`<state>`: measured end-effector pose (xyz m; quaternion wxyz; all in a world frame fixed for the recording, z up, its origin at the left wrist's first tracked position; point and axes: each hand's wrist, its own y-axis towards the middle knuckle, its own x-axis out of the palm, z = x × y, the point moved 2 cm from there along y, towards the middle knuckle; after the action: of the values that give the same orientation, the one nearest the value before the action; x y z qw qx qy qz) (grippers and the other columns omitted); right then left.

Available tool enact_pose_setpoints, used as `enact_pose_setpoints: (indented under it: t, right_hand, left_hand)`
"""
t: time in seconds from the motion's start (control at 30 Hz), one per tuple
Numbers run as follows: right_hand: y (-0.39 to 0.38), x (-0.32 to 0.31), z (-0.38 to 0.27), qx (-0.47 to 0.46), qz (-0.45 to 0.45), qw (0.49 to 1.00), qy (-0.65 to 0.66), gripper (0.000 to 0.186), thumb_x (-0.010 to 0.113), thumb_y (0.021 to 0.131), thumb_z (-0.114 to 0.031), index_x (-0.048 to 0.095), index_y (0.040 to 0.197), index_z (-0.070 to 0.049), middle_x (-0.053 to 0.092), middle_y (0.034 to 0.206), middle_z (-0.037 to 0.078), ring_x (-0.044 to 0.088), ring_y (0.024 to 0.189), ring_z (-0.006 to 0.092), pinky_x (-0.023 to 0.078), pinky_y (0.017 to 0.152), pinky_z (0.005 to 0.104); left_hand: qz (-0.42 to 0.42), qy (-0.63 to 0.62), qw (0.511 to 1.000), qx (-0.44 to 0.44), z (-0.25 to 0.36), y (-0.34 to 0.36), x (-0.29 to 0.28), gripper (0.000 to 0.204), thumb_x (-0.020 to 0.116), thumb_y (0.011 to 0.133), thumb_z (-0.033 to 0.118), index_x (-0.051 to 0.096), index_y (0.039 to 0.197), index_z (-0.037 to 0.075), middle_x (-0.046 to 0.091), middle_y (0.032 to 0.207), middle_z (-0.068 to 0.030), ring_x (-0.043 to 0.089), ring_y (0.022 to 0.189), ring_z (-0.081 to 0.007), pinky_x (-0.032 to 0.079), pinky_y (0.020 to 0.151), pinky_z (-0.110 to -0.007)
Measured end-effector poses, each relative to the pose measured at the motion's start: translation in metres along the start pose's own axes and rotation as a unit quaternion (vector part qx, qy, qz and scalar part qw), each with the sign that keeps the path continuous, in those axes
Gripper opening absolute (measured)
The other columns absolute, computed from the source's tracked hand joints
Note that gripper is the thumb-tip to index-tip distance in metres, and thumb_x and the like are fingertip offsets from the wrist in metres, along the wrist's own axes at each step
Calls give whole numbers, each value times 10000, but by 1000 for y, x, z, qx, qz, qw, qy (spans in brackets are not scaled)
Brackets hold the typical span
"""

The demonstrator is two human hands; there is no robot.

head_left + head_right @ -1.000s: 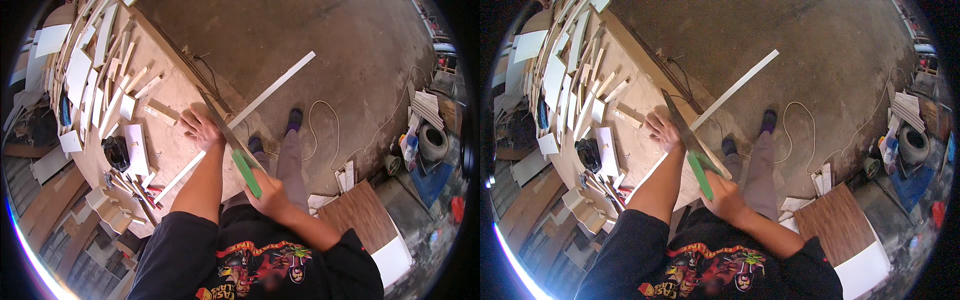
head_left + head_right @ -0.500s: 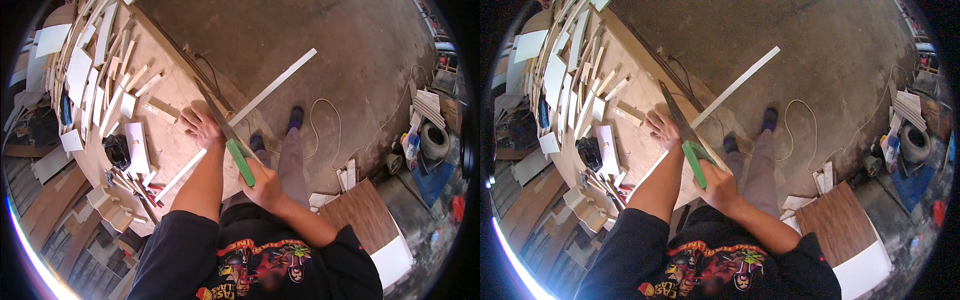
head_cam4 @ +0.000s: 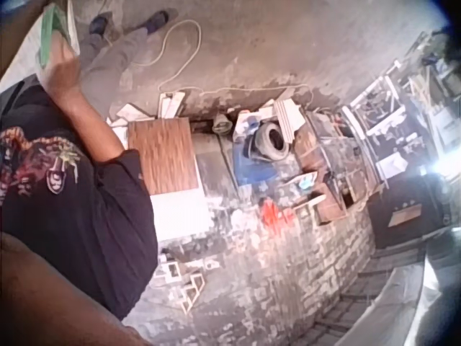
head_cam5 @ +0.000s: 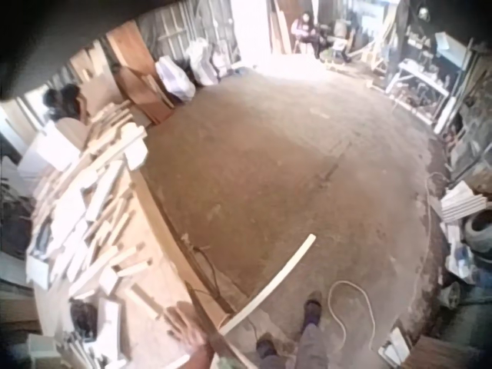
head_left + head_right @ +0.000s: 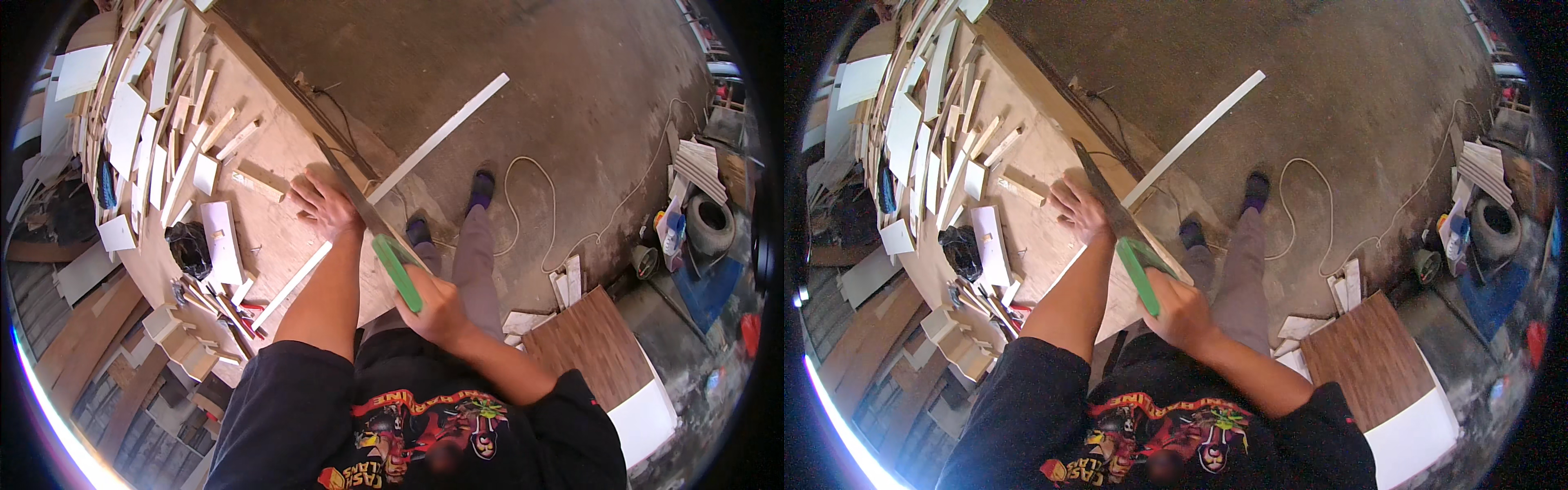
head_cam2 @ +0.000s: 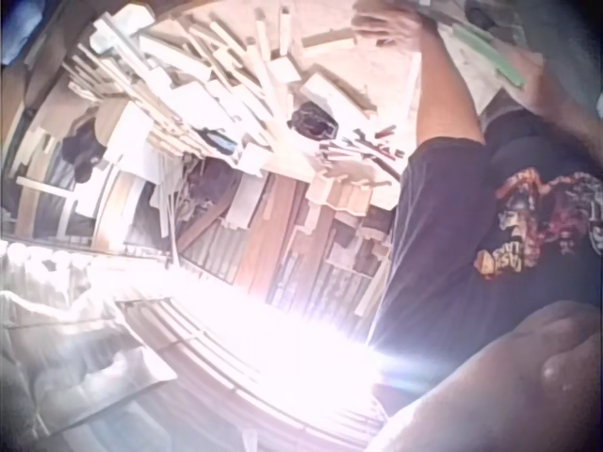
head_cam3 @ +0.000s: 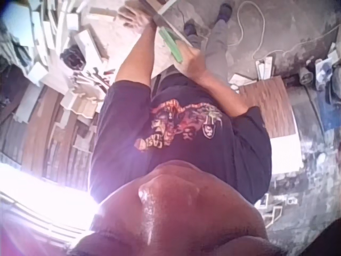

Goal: The person marks a wooden strip with a pen, saws the strip to length using a hand saw, and then aligns it against a partially assembled wooden shelf structure to mark further cut points.

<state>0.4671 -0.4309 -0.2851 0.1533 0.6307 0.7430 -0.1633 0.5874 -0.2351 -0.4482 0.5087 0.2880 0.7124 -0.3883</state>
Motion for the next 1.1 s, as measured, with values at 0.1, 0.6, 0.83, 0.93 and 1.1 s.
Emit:
enact_pose_setpoints:
  t: [0.1, 0.6, 0.83, 0.93, 1.1]
  right_hand:
    - [2, 5, 3, -14, 7, 1000, -11, 395, 765, 790, -97, 596, 1132, 7, 669, 883, 180, 689, 752, 351, 560, 651, 430]
    - [19, 10, 7, 4, 23, 1000, 12, 306, 734, 808, -85, 605, 1071, 2, 651, 815, 177, 671, 709, 374, 548, 647, 451]
    - [15, 11, 6, 11, 18, 1000, 9, 310, 753, 786, -68, 601, 1050, -7, 631, 777, 181, 671, 704, 370, 546, 628, 448]
    - [3, 7, 1, 13, 16, 1000, -2, 326, 770, 774, -67, 601, 1047, -12, 635, 777, 178, 675, 702, 360, 549, 619, 439]
    - [6, 8, 3, 3, 27, 1000, -7, 352, 777, 770, -72, 605, 1070, -7, 645, 791, 169, 680, 705, 358, 559, 625, 428]
  left_hand:
    - [-38, -80, 996, -3, 5, -4, -12, 887, 577, 973, 411, 54, 1640, 149, 16, 1691, -212, 36, 1558, -432, 178, 1196, -650]
    - [-48, -25, 999, -5, 3, -3, -6, 886, 542, 982, 471, 34, 1640, 166, 14, 1696, -197, 17, 1561, -423, 172, 1207, -638]
    - [6, -68, 998, -10, 4, -6, -5, 793, 504, 1017, 318, 19, 1641, 255, 33, 1707, -141, 41, 1568, -390, 211, 1192, -658]
    - [12, -56, 998, -8, 2, -3, -1, 796, 506, 1017, 332, 22, 1642, 246, 40, 1706, -144, 47, 1566, -398, 229, 1181, -667]
    - [-44, -35, 998, -5, 4, -6, -11, 894, 579, 976, 390, 25, 1637, 157, 12, 1694, -196, -4, 1559, -430, 162, 1207, -645]
